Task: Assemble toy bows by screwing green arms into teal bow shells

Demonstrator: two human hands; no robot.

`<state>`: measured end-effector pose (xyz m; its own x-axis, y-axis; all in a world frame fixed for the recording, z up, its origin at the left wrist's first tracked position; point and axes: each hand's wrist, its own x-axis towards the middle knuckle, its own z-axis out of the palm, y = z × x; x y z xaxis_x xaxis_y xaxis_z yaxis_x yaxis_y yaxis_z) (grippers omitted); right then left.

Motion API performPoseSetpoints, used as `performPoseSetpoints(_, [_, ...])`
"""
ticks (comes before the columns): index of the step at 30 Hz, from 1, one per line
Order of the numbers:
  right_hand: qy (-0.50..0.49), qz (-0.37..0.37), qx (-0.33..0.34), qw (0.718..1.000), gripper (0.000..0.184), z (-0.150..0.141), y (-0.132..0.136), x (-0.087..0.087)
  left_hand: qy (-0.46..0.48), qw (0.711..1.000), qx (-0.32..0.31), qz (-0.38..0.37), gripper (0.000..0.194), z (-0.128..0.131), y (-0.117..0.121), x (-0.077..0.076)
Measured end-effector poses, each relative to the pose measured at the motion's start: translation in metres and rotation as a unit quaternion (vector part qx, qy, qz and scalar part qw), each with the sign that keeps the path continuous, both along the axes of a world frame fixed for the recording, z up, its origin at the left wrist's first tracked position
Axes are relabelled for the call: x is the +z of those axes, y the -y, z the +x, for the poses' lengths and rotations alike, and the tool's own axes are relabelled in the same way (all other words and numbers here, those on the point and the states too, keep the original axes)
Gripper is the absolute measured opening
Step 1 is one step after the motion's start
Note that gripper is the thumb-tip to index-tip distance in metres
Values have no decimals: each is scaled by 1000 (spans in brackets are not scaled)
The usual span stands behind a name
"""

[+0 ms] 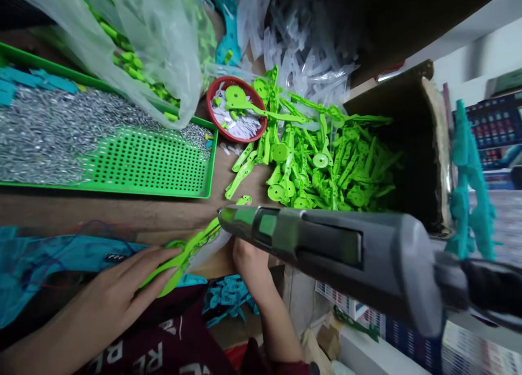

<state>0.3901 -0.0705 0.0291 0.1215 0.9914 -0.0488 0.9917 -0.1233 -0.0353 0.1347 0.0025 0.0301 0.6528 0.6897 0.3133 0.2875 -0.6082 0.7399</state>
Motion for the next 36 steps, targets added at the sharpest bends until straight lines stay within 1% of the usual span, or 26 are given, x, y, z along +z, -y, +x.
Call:
performPoseSetpoints(1, [-2,-8,-6,1000,57,0,-1,1,-4,1000,-1,-11,38,0,0,0])
performPoseSetpoints(3, [-1,1,-3,1000,50,0,-4,4,-4,1000,-2,-18,36,-1,-1,2])
performPoseSetpoints(5, [-9,35,5,999,39,-2,-4,11,5,1000,-14,6,36,-4,-4,7])
performPoseSetpoints(7, [-29,113,-5,993,34,-5,5,23,16,997,-54,52,41,-9,-6,14])
performPoseSetpoints(9, [-33,218,-6,975,42,-11,23,38,26,990,-105,87,42,-14,-7,23])
performPoseSetpoints(11, [-31,299,47,953,53,-19,43,53,32,987,-127,94,39,-14,-5,31])
performPoseSetpoints(12, [-37,311,91,945,58,-24,50,59,35,988,-123,86,37,-12,-3,35])
performPoseSetpoints(13, [-51,295,140,944,62,-29,54,64,39,990,-115,69,35,-8,0,37])
performPoseSetpoints(14, [-65,254,183,948,66,-35,54,69,44,993,-103,40,32,-4,3,39])
performPoseSetpoints(15, [-72,198,213,954,69,-40,51,74,52,995,-88,-1,28,2,6,39])
performPoseSetpoints(17, [-68,74,238,966,71,-51,39,82,74,991,-55,-96,19,14,12,38])
performPoseSetpoints(18, [-66,30,238,969,72,-56,31,86,83,986,-34,-141,17,19,14,37])
performPoseSetpoints(19, [-68,14,230,971,73,-60,25,90,91,980,-12,-178,17,24,14,35])
performPoseSetpoints(22, [-83,5,215,973,78,-68,13,97,112,963,31,-243,27,30,13,31])
performPoseSetpoints(23, [-87,4,219,972,78,-68,11,98,115,956,30,-269,31,30,11,31])
performPoseSetpoints(25, [-108,0,229,967,74,-66,9,97,115,941,7,-318,40,25,8,33])
performPoseSetpoints(26, [-131,4,226,965,70,-63,7,95,109,939,-7,-327,44,21,6,33])
performPoseSetpoints(27, [-158,14,213,964,66,-59,4,92,96,944,-15,-316,48,16,3,34])
performPoseSetpoints(28, [-187,31,190,963,62,-55,1,88,80,956,-15,-281,51,9,1,34])
performPoseSetpoints(30, [-237,66,142,959,60,-48,-6,77,41,985,-3,-169,54,-4,-6,31])
performPoseSetpoints(31, [-256,74,130,955,61,-47,-10,70,19,994,-1,-112,56,-11,-9,29])
performPoseSetpoints(33, [-278,56,131,950,65,-47,-17,57,-18,999,-9,-26,65,-21,-14,23])
performPoseSetpoints(36, [-259,-22,145,955,64,-55,-25,44,-61,996,-42,44,80,-28,-19,11])
